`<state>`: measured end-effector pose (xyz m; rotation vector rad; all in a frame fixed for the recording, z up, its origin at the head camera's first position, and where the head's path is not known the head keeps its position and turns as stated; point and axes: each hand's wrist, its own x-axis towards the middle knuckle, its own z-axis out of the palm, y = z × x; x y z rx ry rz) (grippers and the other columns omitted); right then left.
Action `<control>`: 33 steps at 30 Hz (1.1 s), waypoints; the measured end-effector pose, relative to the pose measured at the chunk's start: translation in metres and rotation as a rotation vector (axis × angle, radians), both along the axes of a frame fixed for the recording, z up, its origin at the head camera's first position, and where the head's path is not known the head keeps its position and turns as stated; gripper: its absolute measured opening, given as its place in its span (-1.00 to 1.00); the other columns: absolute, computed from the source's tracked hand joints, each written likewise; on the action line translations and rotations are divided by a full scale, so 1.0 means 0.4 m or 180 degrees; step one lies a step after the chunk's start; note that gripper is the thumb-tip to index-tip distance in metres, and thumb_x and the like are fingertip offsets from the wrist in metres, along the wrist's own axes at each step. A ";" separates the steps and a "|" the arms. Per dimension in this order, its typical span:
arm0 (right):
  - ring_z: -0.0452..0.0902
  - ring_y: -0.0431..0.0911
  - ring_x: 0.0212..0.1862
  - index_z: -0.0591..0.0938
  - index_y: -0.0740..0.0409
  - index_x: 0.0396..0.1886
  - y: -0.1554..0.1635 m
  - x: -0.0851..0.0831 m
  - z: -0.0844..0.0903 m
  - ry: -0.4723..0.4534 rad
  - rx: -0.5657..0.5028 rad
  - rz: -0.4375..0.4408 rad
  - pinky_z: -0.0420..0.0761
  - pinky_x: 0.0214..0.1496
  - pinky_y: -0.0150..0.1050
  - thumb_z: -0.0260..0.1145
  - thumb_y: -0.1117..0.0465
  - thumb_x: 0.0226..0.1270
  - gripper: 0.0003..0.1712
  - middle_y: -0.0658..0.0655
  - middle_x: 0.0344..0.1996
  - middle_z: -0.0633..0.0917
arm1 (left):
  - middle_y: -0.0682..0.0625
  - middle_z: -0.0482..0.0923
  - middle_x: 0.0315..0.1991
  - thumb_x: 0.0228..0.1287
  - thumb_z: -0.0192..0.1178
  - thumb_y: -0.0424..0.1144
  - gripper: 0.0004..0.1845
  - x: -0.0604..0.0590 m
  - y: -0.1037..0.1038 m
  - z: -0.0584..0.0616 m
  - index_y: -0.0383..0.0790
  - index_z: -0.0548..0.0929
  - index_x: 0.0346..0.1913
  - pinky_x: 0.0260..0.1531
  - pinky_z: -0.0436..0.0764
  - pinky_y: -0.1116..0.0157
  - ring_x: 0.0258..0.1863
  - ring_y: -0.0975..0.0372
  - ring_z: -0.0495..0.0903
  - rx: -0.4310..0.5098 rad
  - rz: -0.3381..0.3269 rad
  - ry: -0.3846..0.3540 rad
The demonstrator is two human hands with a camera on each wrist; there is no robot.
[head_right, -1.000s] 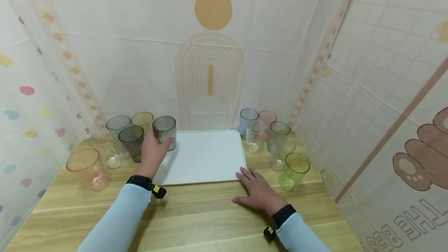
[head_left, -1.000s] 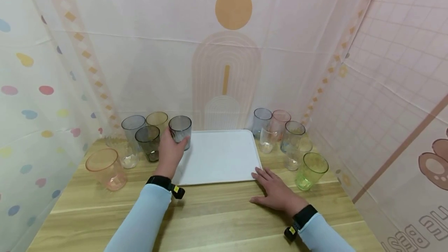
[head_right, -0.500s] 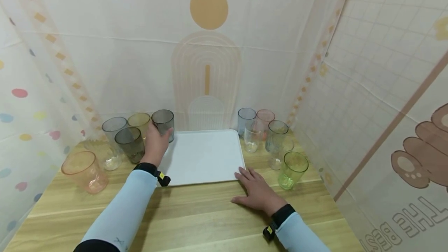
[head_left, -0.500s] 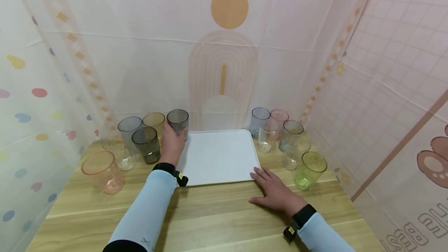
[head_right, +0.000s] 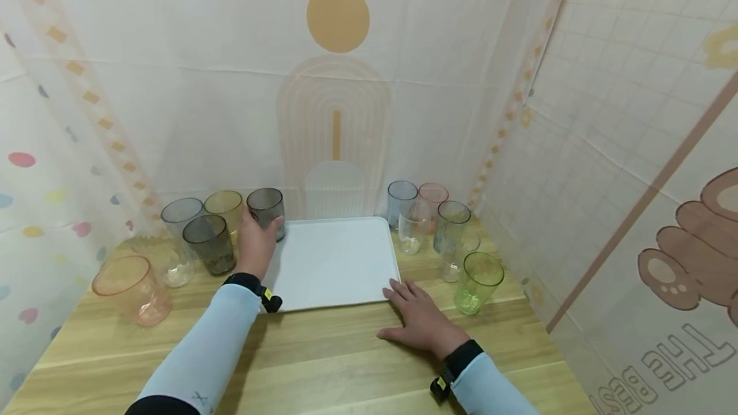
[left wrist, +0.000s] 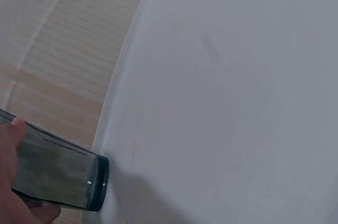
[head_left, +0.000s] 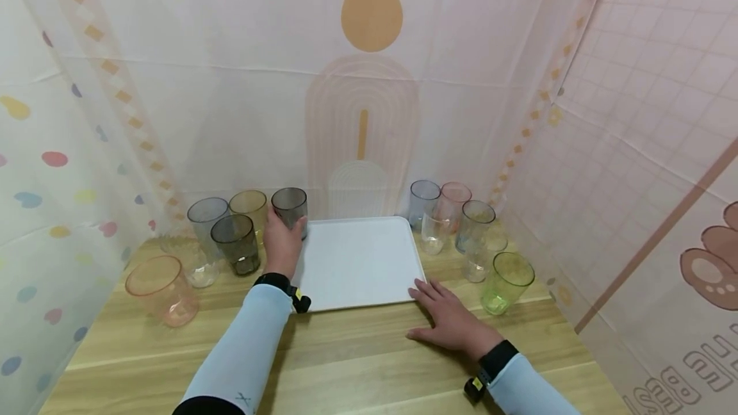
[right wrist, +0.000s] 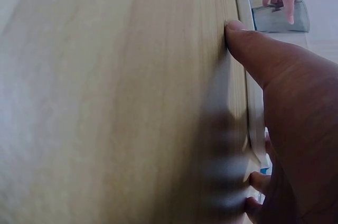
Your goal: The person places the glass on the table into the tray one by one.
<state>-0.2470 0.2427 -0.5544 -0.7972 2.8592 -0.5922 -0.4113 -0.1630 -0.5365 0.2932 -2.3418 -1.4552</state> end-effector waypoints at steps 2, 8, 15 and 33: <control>0.03 0.43 0.72 0.37 0.10 0.74 -0.001 0.002 0.000 0.0018 0.0001 0.0009 0.17 0.66 0.43 0.46 -0.40 0.46 0.09 0.23 0.75 0.24 | -0.37 0.20 0.69 0.62 0.37 -0.02 0.00 0.001 0.001 -0.004 -0.24 -0.01 0.80 0.62 0.28 -0.20 0.68 -0.20 0.22 0.0030 0.0039 0.0007; 0.04 0.44 0.72 0.37 0.12 0.74 -0.004 0.001 0.000 0.0038 -0.0008 0.0025 0.16 0.66 0.43 0.46 -0.39 0.47 0.09 0.24 0.75 0.25 | -0.35 0.32 0.64 0.59 0.41 -0.07 -0.08 0.002 -0.004 -0.015 -0.31 0.14 0.74 0.59 0.34 -0.16 0.64 -0.17 0.32 0.0040 0.0125 0.0036; 0.04 0.44 0.72 0.37 0.11 0.74 -0.003 -0.003 0.003 0.0033 -0.0018 0.0015 0.16 0.66 0.44 0.47 -0.36 0.47 0.07 0.24 0.75 0.25 | -0.46 0.11 0.70 0.58 0.38 -0.07 0.05 0.055 -0.005 -0.011 -0.43 -0.06 0.77 0.62 0.25 -0.21 0.68 -0.28 0.18 -0.0055 0.0001 -0.0107; 0.03 0.43 0.72 0.37 0.10 0.74 -0.005 -0.001 0.002 -0.0002 -0.0011 -0.0014 0.15 0.66 0.43 0.45 -0.40 0.47 0.08 0.22 0.75 0.24 | -0.20 0.75 0.12 0.64 0.30 -0.17 -0.71 0.491 -0.142 0.044 -0.30 0.72 0.20 0.03 0.68 0.37 0.04 0.16 0.74 -0.0302 -0.0292 -0.0055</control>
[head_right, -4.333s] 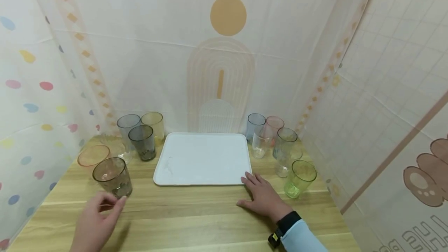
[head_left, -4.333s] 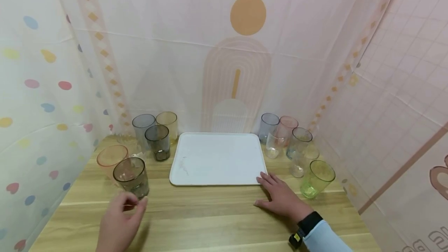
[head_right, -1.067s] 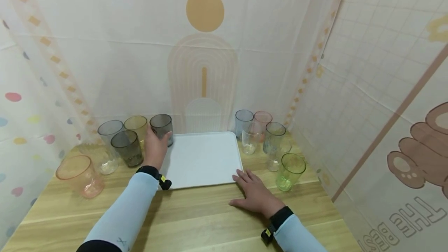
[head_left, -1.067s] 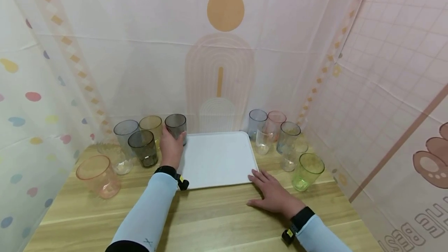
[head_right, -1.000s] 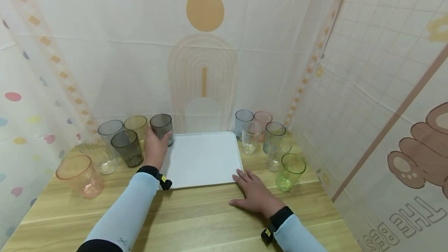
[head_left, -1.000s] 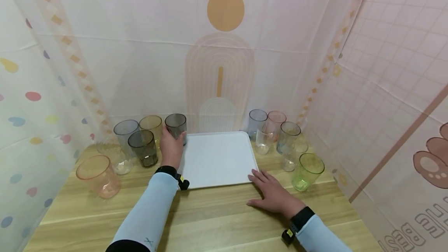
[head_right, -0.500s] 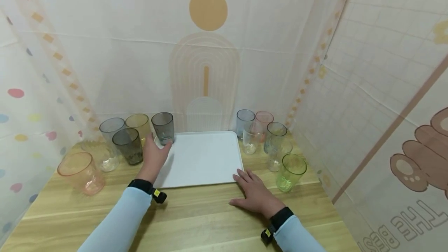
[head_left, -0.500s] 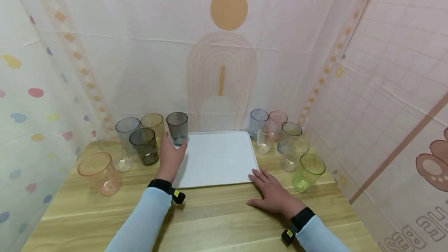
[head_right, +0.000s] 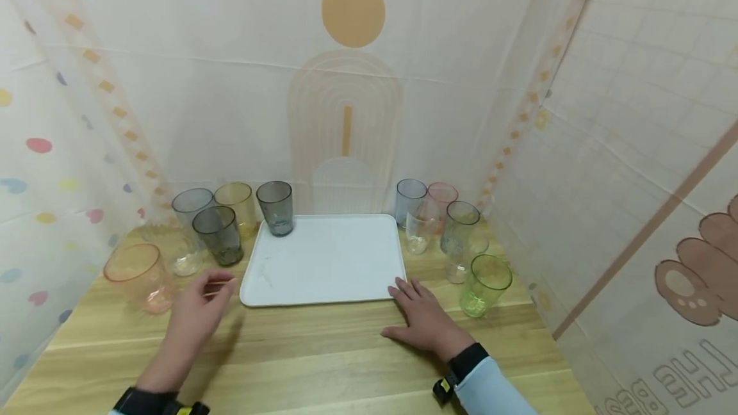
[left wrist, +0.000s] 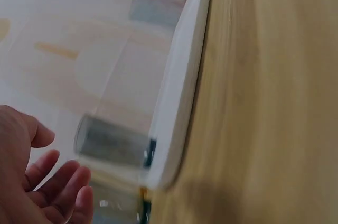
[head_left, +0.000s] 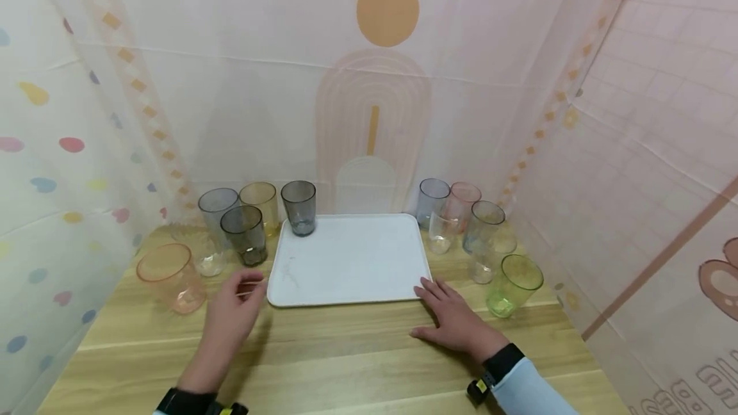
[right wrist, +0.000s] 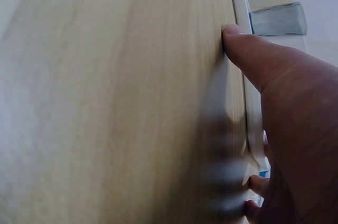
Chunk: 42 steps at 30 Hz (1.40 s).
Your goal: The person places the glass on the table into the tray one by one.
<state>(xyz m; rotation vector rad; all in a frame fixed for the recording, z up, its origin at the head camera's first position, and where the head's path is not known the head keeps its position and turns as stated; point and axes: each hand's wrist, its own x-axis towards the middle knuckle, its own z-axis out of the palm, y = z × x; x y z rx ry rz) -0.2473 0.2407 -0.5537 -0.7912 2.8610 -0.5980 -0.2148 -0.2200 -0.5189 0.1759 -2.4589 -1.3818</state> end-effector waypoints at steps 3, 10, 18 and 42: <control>0.02 0.44 0.72 0.37 0.11 0.74 0.004 0.003 0.002 -0.0026 -0.0024 -0.0005 0.15 0.66 0.44 0.45 -0.39 0.47 0.08 0.24 0.75 0.24 | -0.06 0.79 0.01 0.61 0.35 -0.17 -0.76 0.048 -0.056 -0.011 -0.26 0.76 0.12 -0.16 0.60 0.60 -0.12 0.45 0.68 0.0035 0.0340 0.0056; 0.01 0.43 0.73 0.35 0.10 0.75 0.003 0.000 0.002 0.0005 0.0012 0.0007 0.13 0.67 0.43 0.44 -0.39 0.48 0.08 0.23 0.76 0.23 | 0.37 0.59 -0.34 0.44 0.45 -0.22 -0.85 0.100 -0.179 -0.055 -0.24 0.73 -0.14 -0.36 0.50 0.66 -0.37 0.58 0.55 0.0395 0.1452 0.0362; -0.01 0.41 0.74 0.33 0.08 0.76 0.004 -0.003 -0.005 -0.0052 -0.0003 0.0024 0.10 0.69 0.42 0.43 -0.40 0.49 0.09 0.20 0.77 0.20 | 0.12 0.11 0.37 0.33 0.60 -0.03 -0.16 0.081 -0.262 -0.060 0.03 0.29 0.50 0.33 0.31 0.30 0.29 0.30 0.23 0.0685 0.1760 0.0554; 0.00 0.42 0.73 0.35 0.11 0.75 0.007 -0.002 -0.005 0.0041 0.0000 0.0036 0.12 0.67 0.43 0.44 -0.38 0.50 0.07 0.23 0.76 0.23 | 0.12 0.31 0.42 0.38 0.57 0.06 -0.27 -0.015 -0.321 -0.079 -0.05 0.35 0.37 0.43 0.44 0.15 0.53 0.04 0.34 0.0533 0.1357 -0.0014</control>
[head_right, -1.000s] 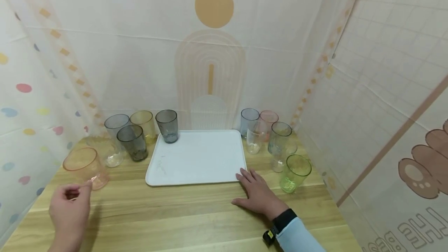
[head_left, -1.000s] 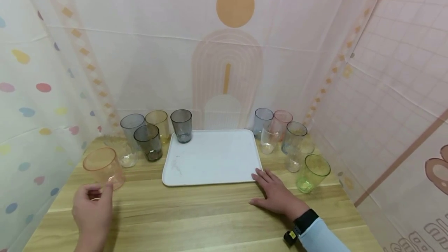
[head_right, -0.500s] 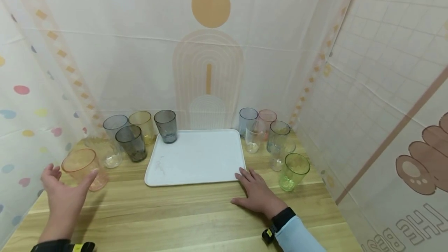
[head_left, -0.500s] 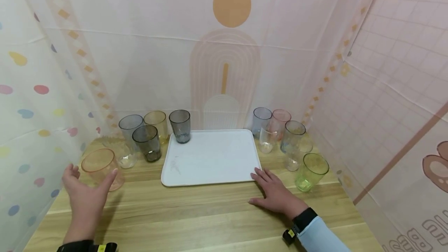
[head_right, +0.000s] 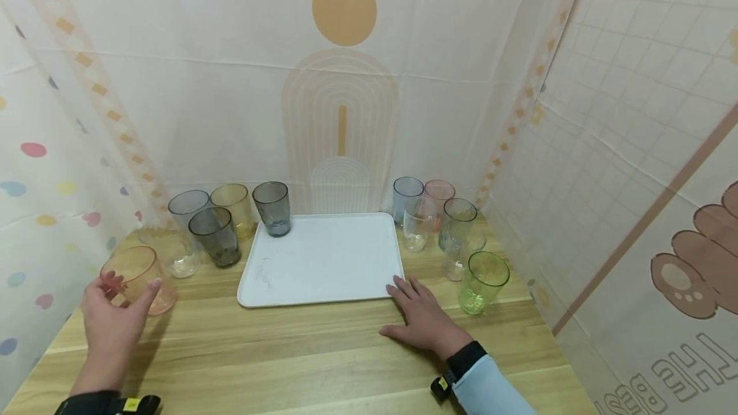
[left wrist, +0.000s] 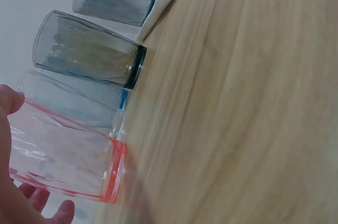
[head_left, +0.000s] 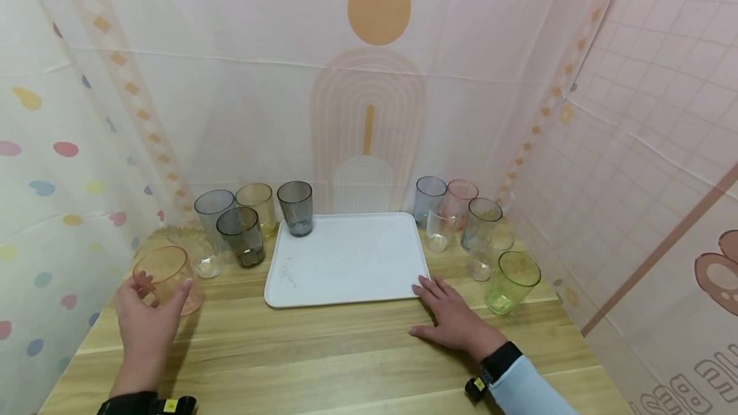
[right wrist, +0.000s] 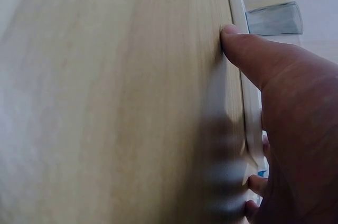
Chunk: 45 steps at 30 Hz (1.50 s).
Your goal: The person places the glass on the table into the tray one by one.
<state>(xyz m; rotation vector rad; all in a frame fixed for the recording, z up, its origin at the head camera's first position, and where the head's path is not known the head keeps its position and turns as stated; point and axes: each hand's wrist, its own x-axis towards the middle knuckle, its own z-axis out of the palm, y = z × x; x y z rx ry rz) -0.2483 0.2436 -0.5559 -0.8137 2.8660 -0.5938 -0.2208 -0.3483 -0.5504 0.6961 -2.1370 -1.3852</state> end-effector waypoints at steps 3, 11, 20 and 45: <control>0.01 0.44 0.73 0.36 0.13 0.74 -0.001 0.001 0.003 -0.0002 -0.0032 0.0004 0.12 0.67 0.44 0.44 -0.37 0.49 0.07 0.24 0.75 0.24 | 0.19 0.36 0.31 0.38 0.57 0.05 -0.14 0.003 0.003 0.002 -0.04 0.30 0.55 0.39 0.46 0.20 0.51 0.05 0.39 0.0002 0.0011 -0.0013; 0.00 0.43 0.73 0.35 0.13 0.75 -0.001 0.001 0.003 -0.0035 -0.0053 0.0016 0.12 0.66 0.45 0.43 -0.38 0.49 0.08 0.24 0.76 0.23 | 0.15 0.41 0.41 0.39 0.57 0.03 -0.12 0.024 0.048 0.041 -0.02 0.30 0.60 0.45 0.48 0.16 0.48 0.15 0.40 0.0075 -0.0074 -0.0012; -0.02 0.42 0.74 0.35 0.11 0.75 -0.002 0.002 0.011 -0.0076 -0.0043 -0.0013 0.10 0.68 0.44 0.45 -0.36 0.49 0.07 0.22 0.76 0.22 | -0.02 0.45 0.40 0.39 0.59 -0.04 -0.17 0.023 0.180 0.083 -0.15 0.34 0.53 0.34 0.53 0.22 0.39 0.18 0.45 0.0070 -0.0484 0.0156; -0.01 0.46 0.72 0.35 0.12 0.75 0.002 -0.006 0.005 -0.0067 -0.0016 0.0042 0.12 0.67 0.43 0.45 -0.37 0.48 0.08 0.25 0.75 0.23 | -0.33 0.37 0.54 0.34 0.62 -0.08 -0.15 -0.205 0.419 0.095 -0.41 0.39 0.47 0.48 0.51 -0.17 0.54 -0.21 0.44 -0.0027 -0.1293 0.0311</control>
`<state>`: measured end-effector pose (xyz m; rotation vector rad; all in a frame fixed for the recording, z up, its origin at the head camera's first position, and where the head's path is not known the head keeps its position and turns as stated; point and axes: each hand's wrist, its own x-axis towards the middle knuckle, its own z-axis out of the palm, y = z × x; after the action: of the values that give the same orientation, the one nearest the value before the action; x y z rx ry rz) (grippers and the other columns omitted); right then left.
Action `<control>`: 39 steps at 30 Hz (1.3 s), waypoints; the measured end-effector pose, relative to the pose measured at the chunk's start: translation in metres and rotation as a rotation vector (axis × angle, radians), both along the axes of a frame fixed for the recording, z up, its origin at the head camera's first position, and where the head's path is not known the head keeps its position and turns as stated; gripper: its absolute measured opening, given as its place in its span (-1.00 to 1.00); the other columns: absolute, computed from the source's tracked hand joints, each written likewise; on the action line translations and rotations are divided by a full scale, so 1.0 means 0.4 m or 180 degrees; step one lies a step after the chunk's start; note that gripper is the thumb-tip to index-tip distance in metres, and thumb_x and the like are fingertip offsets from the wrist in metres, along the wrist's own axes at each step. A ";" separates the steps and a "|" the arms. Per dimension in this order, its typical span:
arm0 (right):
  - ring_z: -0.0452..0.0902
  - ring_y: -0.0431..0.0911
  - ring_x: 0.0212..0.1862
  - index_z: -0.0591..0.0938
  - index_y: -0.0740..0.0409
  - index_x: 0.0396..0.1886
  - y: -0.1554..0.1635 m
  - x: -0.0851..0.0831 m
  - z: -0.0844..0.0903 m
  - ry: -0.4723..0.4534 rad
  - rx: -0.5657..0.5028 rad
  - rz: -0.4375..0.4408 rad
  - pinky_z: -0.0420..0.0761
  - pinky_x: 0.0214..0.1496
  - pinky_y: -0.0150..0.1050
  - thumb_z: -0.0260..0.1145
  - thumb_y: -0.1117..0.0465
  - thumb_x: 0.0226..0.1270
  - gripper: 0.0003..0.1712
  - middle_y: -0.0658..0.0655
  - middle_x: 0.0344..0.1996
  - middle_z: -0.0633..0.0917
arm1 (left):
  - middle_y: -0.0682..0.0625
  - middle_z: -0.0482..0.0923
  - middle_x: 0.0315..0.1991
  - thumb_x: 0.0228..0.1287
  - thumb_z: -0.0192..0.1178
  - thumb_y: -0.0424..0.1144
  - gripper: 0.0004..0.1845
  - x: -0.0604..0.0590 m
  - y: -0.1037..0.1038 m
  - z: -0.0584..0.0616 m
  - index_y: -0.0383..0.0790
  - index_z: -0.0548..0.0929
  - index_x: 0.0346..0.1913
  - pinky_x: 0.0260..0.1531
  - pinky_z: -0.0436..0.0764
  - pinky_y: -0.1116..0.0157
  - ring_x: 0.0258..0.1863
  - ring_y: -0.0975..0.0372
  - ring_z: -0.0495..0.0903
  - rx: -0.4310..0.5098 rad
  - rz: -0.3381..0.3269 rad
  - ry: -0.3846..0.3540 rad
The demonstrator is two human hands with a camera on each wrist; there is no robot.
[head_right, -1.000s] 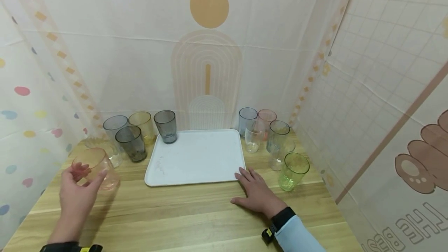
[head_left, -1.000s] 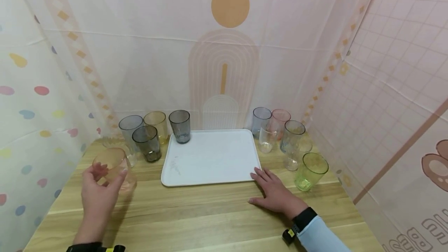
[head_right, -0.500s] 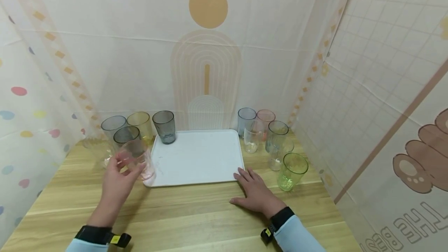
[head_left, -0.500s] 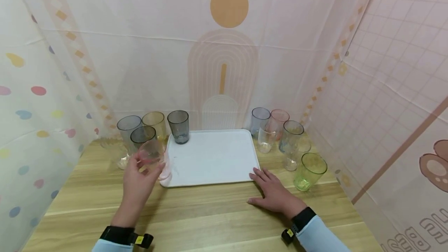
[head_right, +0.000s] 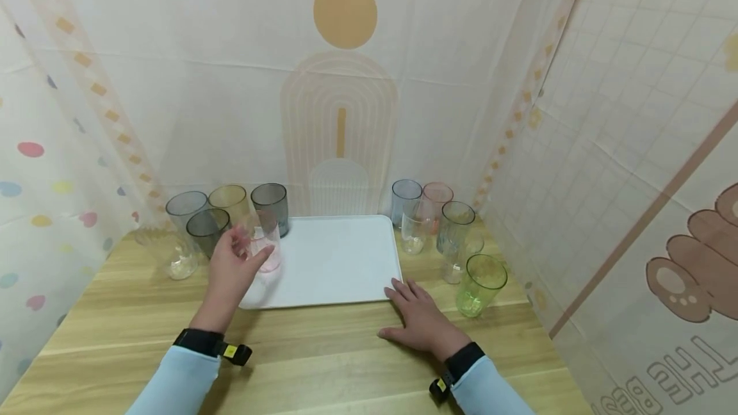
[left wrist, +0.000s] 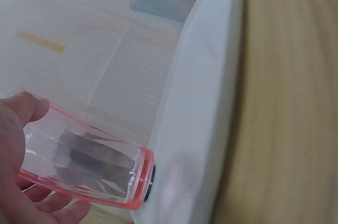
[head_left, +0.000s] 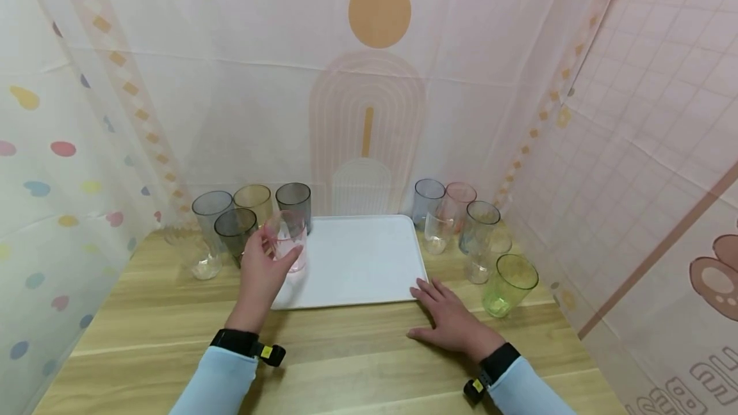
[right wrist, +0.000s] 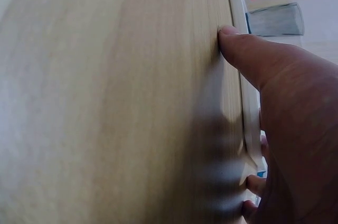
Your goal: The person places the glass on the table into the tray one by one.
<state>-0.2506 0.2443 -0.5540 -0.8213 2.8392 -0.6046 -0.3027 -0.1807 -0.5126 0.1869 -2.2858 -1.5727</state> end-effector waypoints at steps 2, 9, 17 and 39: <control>-0.01 0.47 0.72 0.35 0.13 0.74 0.000 0.002 0.002 -0.0003 -0.0011 0.0001 0.11 0.67 0.44 0.45 -0.36 0.49 0.07 0.26 0.75 0.23 | -0.33 0.37 0.54 0.34 0.61 -0.09 -0.20 -0.017 0.002 0.005 -0.41 0.40 0.41 0.49 0.50 -0.17 0.54 -0.21 0.43 0.0000 0.0000 -0.0019; 0.00 0.47 0.72 0.36 0.14 0.73 -0.002 0.003 0.000 0.0018 -0.0004 0.0004 0.12 0.67 0.43 0.46 -0.37 0.48 0.08 0.27 0.75 0.24 | -0.32 0.35 0.57 0.37 0.59 -0.09 -0.05 -0.060 -0.001 0.003 -0.38 0.30 0.62 0.51 0.48 -0.14 0.56 -0.15 0.40 0.0030 0.0052 -0.0137; -0.01 0.45 0.73 0.36 0.11 0.74 0.002 0.000 -0.008 0.0066 0.0022 -0.0007 0.13 0.67 0.42 0.45 -0.39 0.48 0.09 0.24 0.75 0.23 | -0.36 0.37 0.59 0.40 0.56 -0.10 -0.07 -0.069 0.004 0.000 -0.36 0.29 0.64 0.54 0.44 -0.15 0.60 -0.16 0.38 -0.0004 0.0083 -0.0188; -0.01 0.45 0.73 0.34 0.13 0.75 0.001 0.003 0.001 0.0010 -0.0017 0.0013 0.13 0.66 0.45 0.44 -0.36 0.50 0.08 0.26 0.75 0.23 | -0.46 0.44 0.50 0.38 0.53 -0.13 -0.10 -0.079 0.010 -0.032 -0.46 0.29 0.58 0.53 0.39 -0.21 0.52 -0.23 0.42 -0.0165 0.0207 -0.0060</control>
<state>-0.2493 0.2446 -0.5536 -0.8295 2.8394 -0.6110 -0.3344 -0.1766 -0.5254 0.2609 -2.3080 -1.4842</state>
